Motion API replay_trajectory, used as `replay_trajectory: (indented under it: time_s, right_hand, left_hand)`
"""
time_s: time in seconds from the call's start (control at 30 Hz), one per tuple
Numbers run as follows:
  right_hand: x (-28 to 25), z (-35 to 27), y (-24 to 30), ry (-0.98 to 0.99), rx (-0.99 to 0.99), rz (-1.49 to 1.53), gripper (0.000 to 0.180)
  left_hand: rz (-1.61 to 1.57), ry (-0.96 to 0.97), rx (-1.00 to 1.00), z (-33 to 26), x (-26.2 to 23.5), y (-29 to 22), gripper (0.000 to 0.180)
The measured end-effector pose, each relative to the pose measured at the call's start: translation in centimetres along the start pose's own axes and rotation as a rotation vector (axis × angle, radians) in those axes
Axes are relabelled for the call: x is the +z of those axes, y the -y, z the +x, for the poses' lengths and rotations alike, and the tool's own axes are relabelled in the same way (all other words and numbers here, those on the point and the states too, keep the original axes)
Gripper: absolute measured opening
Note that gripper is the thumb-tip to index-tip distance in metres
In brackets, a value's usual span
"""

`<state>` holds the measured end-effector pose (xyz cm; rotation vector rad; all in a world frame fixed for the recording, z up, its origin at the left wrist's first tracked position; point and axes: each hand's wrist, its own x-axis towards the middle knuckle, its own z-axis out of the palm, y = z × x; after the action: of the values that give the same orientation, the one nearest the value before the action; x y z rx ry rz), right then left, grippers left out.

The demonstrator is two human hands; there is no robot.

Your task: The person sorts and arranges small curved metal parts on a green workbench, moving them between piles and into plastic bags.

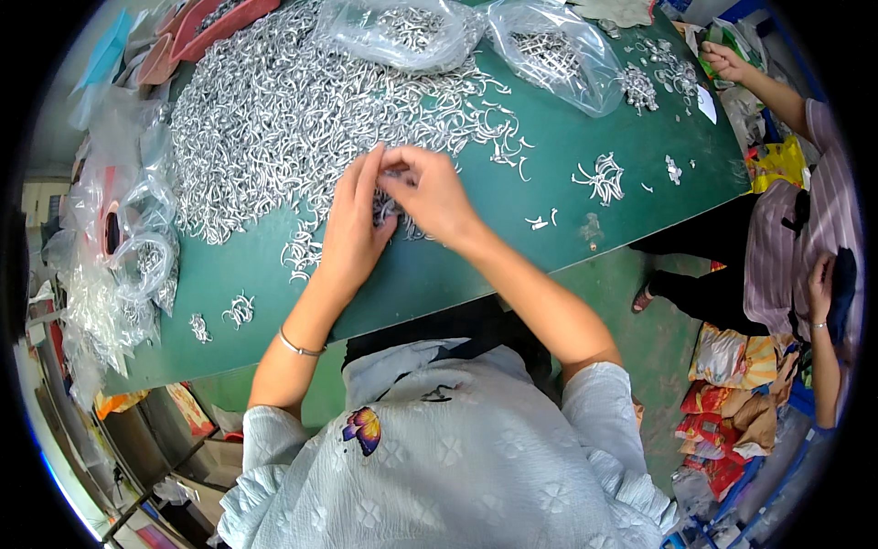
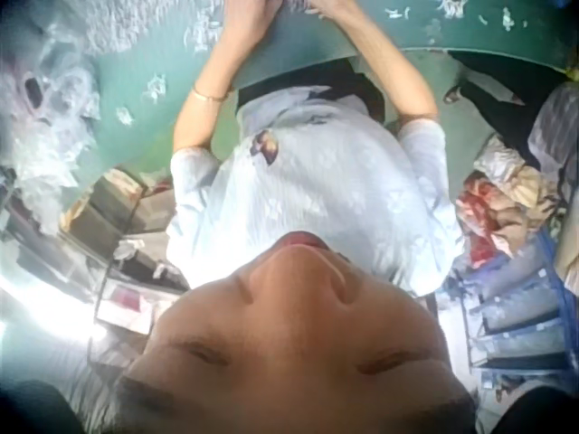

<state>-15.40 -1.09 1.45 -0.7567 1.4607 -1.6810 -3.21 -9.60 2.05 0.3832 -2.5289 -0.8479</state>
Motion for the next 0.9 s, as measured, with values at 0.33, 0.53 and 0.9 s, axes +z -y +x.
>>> replay_trajectory:
  time_s: [0.33,0.53,0.9]
  right_hand:
    - [-3.8,-0.5,3.0,0.135,-0.245,-0.555,0.05]
    - [-3.0,0.4,0.3,0.108,-0.514,-0.973,0.047]
    - [-7.0,0.7,2.7,-0.217,-0.235,-0.737,0.018]
  left_hand:
    - [-0.494,0.08,-0.42,3.4,-3.0,4.0,0.029]
    - [-0.839,0.052,-0.562,4.0,-4.4,4.5,0.025]
    - [-0.955,-0.203,-0.584,3.8,-6.9,5.8,0.029]
